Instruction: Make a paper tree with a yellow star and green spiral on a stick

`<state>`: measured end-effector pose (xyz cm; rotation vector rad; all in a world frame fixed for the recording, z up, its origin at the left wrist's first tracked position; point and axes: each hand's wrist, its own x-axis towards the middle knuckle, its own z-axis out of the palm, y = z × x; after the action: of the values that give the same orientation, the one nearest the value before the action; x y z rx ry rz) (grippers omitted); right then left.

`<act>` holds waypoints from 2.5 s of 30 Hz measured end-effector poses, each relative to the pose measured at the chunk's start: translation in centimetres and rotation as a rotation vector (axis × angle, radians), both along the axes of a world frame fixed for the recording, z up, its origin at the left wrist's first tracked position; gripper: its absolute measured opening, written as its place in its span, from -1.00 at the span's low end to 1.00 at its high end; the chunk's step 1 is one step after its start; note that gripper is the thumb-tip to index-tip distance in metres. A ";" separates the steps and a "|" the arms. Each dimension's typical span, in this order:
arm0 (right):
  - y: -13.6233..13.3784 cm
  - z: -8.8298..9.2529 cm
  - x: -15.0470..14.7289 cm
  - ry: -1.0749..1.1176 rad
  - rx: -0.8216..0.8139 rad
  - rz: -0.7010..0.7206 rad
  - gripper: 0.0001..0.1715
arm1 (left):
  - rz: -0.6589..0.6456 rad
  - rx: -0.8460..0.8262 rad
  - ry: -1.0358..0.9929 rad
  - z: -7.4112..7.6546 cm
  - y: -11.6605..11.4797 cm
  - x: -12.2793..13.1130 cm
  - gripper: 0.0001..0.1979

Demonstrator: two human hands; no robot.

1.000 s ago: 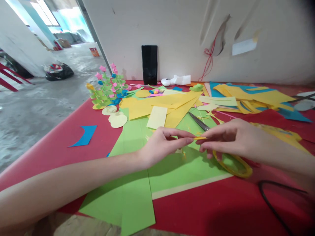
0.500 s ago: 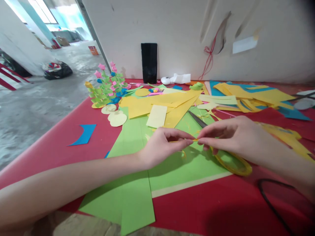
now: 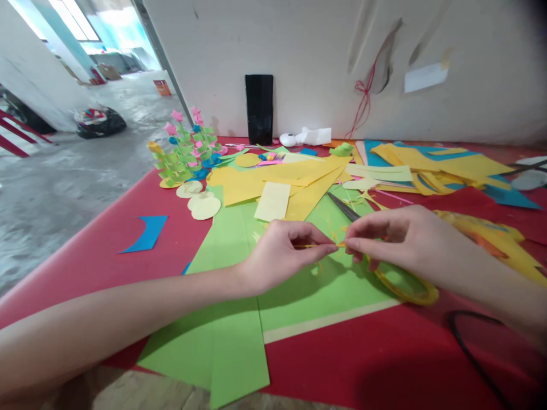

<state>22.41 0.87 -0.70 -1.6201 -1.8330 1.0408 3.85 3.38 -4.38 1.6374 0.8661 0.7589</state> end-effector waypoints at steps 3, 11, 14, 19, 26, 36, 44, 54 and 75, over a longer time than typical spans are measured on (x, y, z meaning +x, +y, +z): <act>-0.1 -0.1 0.0 -0.018 -0.020 0.005 -0.80 | -0.026 0.188 0.061 0.0 0.1 -0.2 -0.85; -0.4 0.0 -0.1 0.058 -0.046 -0.006 -0.79 | -0.070 0.456 0.062 -0.1 0.2 -0.5 -0.87; -0.5 0.2 -0.1 0.065 0.022 -0.026 -0.80 | -0.037 0.331 0.048 0.2 0.2 -0.4 -0.84; -0.3 0.1 -0.2 0.072 0.078 -0.038 -0.83 | 0.010 0.113 0.029 0.4 0.2 -0.2 -0.82; -0.2 0.1 0.0 0.134 0.022 -0.012 -0.86 | -0.010 0.042 -0.001 0.6 0.0 -0.2 -0.83; 0.0 0.6 0.4 0.109 0.012 -0.080 -0.72 | -0.008 -0.228 -0.182 0.0 0.8 -0.2 -0.82; 0.2 0.4 0.5 0.052 -0.013 -0.067 -0.71 | -0.036 -0.289 -0.211 0.0 0.6 -0.1 -0.84; -0.3 0.9 -0.4 0.037 0.020 -0.060 -0.85 | -0.002 -0.292 -0.113 -0.5 0.2 -0.2 -0.74; -2.7 0.4 9.9 -0.733 0.264 -0.486 -0.80 | 0.047 -0.286 -0.063 -0.3 0.0 -0.3 -0.75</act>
<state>32.31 -1.82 -0.30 -2.2833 -1.7158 -0.0286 3.60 3.37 -4.72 1.3389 0.9252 0.6805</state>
